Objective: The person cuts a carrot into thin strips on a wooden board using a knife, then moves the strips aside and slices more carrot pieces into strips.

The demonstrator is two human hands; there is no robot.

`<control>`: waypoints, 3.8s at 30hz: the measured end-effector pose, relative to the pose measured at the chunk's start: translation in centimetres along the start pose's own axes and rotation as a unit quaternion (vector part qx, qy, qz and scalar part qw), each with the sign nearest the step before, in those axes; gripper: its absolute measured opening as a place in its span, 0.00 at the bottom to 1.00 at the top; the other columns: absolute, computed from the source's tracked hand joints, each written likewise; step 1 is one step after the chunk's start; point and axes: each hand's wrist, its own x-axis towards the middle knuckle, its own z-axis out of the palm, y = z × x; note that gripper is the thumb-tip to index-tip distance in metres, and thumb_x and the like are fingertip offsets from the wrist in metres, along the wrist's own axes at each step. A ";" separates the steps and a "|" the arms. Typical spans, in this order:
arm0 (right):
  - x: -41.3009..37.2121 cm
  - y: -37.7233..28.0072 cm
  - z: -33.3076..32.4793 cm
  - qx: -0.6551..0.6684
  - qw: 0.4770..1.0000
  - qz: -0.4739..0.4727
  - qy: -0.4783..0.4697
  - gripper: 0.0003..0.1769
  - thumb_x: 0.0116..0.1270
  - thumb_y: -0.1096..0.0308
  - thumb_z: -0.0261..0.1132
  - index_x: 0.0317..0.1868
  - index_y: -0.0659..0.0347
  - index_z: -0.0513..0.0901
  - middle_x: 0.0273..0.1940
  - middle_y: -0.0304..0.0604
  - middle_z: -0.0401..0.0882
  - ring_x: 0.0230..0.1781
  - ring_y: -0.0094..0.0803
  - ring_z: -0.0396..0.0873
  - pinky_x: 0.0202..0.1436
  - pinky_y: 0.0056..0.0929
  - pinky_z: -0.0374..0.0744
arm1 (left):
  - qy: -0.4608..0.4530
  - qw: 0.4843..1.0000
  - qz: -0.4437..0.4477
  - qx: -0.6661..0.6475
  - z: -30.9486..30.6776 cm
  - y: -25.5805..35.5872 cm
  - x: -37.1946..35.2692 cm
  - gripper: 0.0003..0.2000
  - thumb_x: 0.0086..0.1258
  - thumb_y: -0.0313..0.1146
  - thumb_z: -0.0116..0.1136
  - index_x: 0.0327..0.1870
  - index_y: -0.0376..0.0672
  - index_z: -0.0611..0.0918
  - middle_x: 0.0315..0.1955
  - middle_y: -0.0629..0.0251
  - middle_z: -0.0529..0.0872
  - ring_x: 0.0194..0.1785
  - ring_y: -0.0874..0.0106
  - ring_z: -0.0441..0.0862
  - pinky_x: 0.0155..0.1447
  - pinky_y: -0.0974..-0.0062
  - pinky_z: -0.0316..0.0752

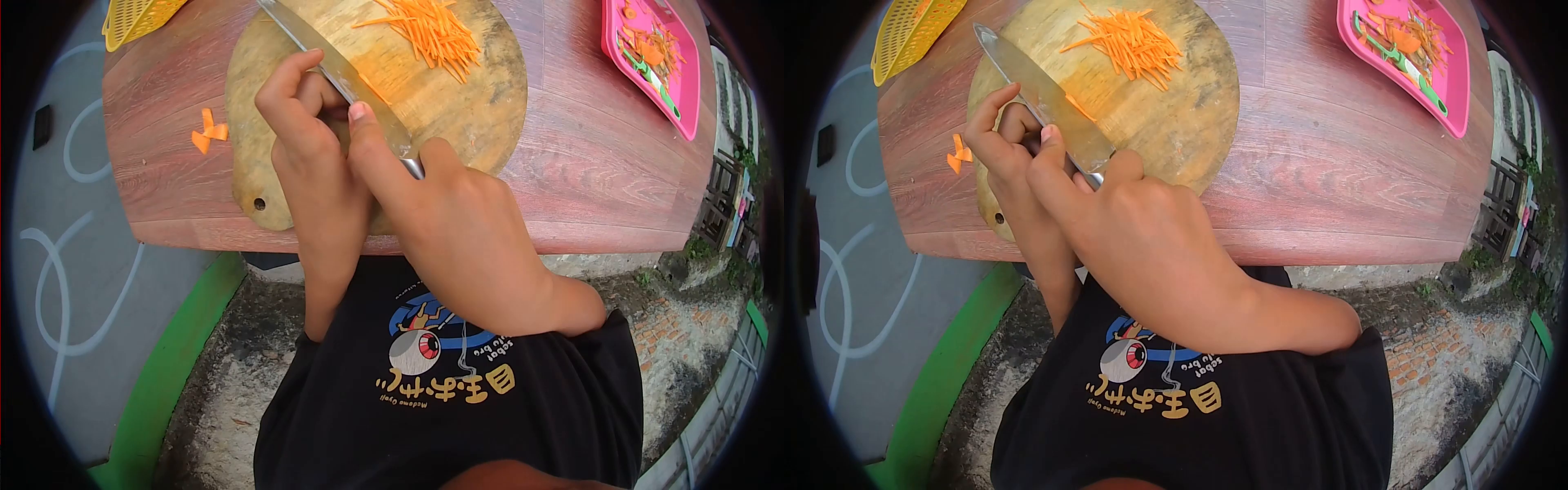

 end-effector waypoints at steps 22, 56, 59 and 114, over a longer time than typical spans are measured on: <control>0.9 0.4 0.4 0.029 0.999 -0.013 0.013 0.38 0.66 0.76 0.62 0.78 0.55 0.67 0.32 0.56 0.77 0.24 0.55 0.83 0.28 0.49 0.83 | 0.019 1.000 0.013 -0.019 0.2 -0.2 0.1 0.21 0.74 0.21 0.58 0.64 0.37 0.65 0.34 0.57 0.84 0.35 0.66 0.81 0.42 0.70 0.75; 0.7 0.5 1.0 0.065 0.997 -0.022 0.018 0.36 0.66 0.77 0.62 0.76 0.60 0.66 0.33 0.60 0.79 0.26 0.59 0.84 0.27 0.49 0.82 | 0.003 1.000 -0.023 -0.013 -0.5 -0.1 0.1 0.20 0.72 0.20 0.58 0.60 0.36 0.65 0.32 0.57 0.81 0.35 0.67 0.79 0.42 0.69 0.74; 0.0 -0.1 0.1 0.063 0.998 -0.019 0.004 0.36 0.66 0.77 0.62 0.76 0.60 0.65 0.33 0.60 0.79 0.26 0.59 0.84 0.27 0.49 0.82 | 0.010 1.000 -0.018 -0.023 -0.4 0.1 -0.1 0.19 0.73 0.20 0.58 0.60 0.35 0.65 0.31 0.58 0.80 0.34 0.67 0.79 0.42 0.68 0.73; 0.9 0.2 0.8 0.080 0.991 -0.090 0.060 0.30 0.63 0.75 0.67 0.64 0.73 0.67 0.27 0.57 0.82 0.29 0.52 0.88 0.28 0.42 0.85 | 0.025 0.998 -0.038 -0.052 -0.8 0.1 0.0 0.15 0.76 0.22 0.56 0.57 0.37 0.64 0.30 0.59 0.80 0.34 0.70 0.76 0.41 0.72 0.71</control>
